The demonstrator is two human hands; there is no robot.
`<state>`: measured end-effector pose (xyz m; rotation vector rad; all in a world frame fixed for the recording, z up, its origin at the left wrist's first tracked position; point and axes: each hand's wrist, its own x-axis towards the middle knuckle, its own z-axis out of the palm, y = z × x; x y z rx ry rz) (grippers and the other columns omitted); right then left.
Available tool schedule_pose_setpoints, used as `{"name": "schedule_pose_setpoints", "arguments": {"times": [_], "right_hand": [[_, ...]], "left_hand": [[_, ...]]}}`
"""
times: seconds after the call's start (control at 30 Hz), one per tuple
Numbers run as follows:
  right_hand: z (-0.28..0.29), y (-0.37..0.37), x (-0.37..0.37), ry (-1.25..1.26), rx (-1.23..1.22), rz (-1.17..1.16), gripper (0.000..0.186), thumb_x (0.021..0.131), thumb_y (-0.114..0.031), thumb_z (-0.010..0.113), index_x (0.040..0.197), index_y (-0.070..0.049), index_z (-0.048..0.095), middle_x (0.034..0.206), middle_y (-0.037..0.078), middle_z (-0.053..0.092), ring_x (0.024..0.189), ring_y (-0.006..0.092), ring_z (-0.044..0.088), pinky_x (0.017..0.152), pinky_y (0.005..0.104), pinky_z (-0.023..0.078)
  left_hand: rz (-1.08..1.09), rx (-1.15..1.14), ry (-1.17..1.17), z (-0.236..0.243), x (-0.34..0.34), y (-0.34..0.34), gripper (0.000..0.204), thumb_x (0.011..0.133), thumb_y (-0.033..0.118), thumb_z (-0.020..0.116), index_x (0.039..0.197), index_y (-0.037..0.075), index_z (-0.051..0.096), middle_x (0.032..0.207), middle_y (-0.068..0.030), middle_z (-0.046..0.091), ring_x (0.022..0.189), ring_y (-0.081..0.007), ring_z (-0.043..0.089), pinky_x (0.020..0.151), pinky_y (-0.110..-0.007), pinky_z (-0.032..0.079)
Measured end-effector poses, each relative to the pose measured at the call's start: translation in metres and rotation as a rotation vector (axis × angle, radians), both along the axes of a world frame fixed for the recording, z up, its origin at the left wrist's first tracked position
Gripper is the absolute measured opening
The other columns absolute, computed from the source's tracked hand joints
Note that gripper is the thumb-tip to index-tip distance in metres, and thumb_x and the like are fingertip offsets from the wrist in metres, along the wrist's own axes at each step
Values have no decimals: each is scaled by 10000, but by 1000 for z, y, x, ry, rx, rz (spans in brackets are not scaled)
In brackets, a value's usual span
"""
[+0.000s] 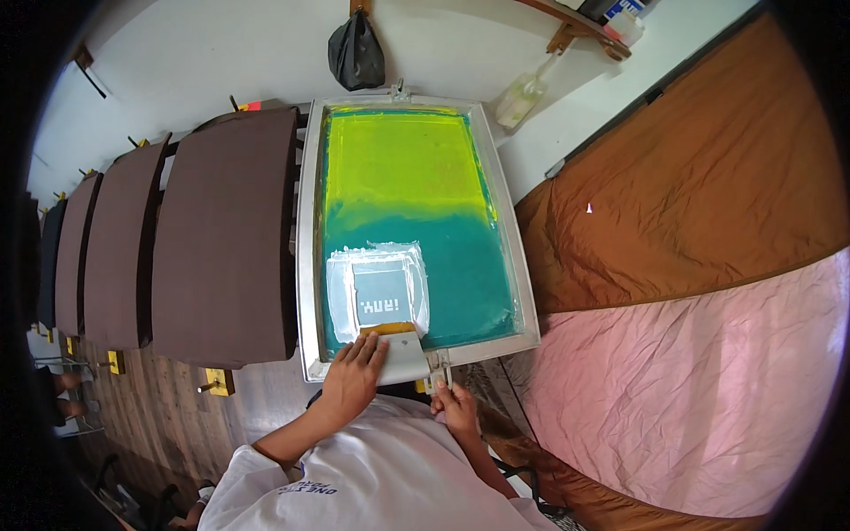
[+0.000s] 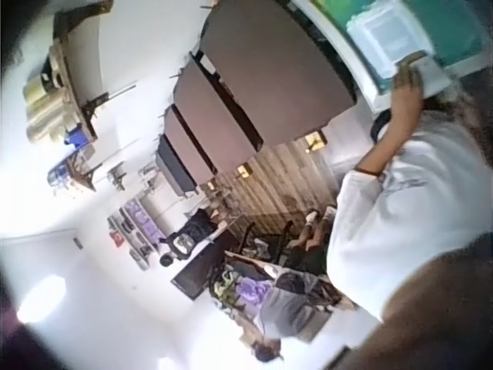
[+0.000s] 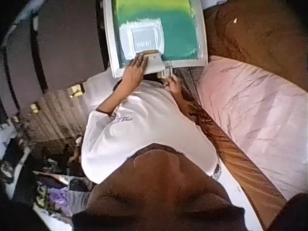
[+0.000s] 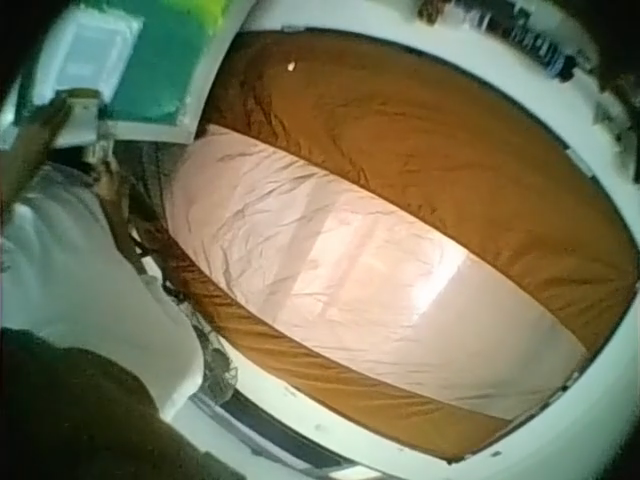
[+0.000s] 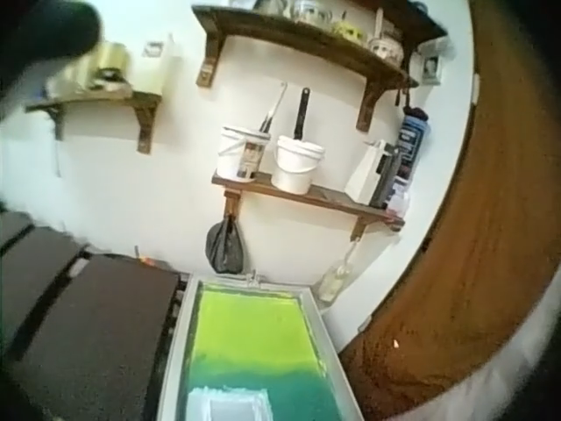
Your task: Using a squeegee to apply white ink to a t-shirt through a screen printing frame.
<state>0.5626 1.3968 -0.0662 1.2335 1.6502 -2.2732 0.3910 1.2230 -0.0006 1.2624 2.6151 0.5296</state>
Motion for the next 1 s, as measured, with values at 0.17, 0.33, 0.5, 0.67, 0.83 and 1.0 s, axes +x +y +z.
{"name": "schedule_pose_setpoints", "arguments": {"times": [0.17, 0.33, 0.5, 0.67, 0.83, 1.0], "right_hand": [[11, 17, -4, -33, -36, 170, 376, 1009, -356, 532, 884, -8, 601, 678, 34, 564, 637, 123, 565, 639, 276, 473], [15, 29, -6, -3, -5, 291, 431, 1002, -382, 536, 873, 21, 618, 712, 48, 618, 723, 138, 607, 718, 300, 498], [61, 79, -44, -82, 714, 1249, 419, 895, -437, 642, 832, -23, 633, 674, 123, 616, 632, 319, 621, 626, 426, 510], [145, 51, -132, 439, 1133, 848, 404, 774, -278, 757, 1051, -37, 591, 1038, 132, 618, 935, 308, 608, 800, 431, 488], [75, 25, -152, 344, 1267, 1154, 375, 785, -108, 655, 1140, -3, 594, 1051, 153, 607, 1021, 304, 599, 827, 426, 497], [68, 31, -163, 345, 1046, 1125, 215, 742, 4, 593, 948, -10, 652, 944, 182, 646, 937, 360, 629, 779, 456, 532]], "left_hand": [[54, 6, -51, 1, -4, 2, 541, 788, -2, 551, 1328, 3, 524, 1353, -232, 539, 1242, -362, 546, 1047, -456, 420], [115, 12, -130, -4, -6, 7, 542, 752, -22, 581, 1291, 37, 574, 1357, -194, 551, 1260, -339, 536, 1048, -444, 429], [178, -42, -305, 15, -22, 13, 601, 704, -67, 606, 1290, 61, 568, 1371, -158, 546, 1264, -323, 531, 1052, -439, 426], [213, 28, -284, 20, -29, 23, 521, 699, -93, 579, 1205, 21, 623, 1249, -180, 620, 1168, -358, 587, 971, -434, 486], [216, 30, -350, 30, -35, 28, 483, 704, -91, 573, 1170, 14, 644, 1219, -178, 636, 1059, -367, 631, 919, -421, 515], [139, -195, -497, 38, -54, 28, 448, 720, 2, 614, 1160, 72, 663, 1072, -199, 680, 945, -377, 660, 848, -451, 532]]}}
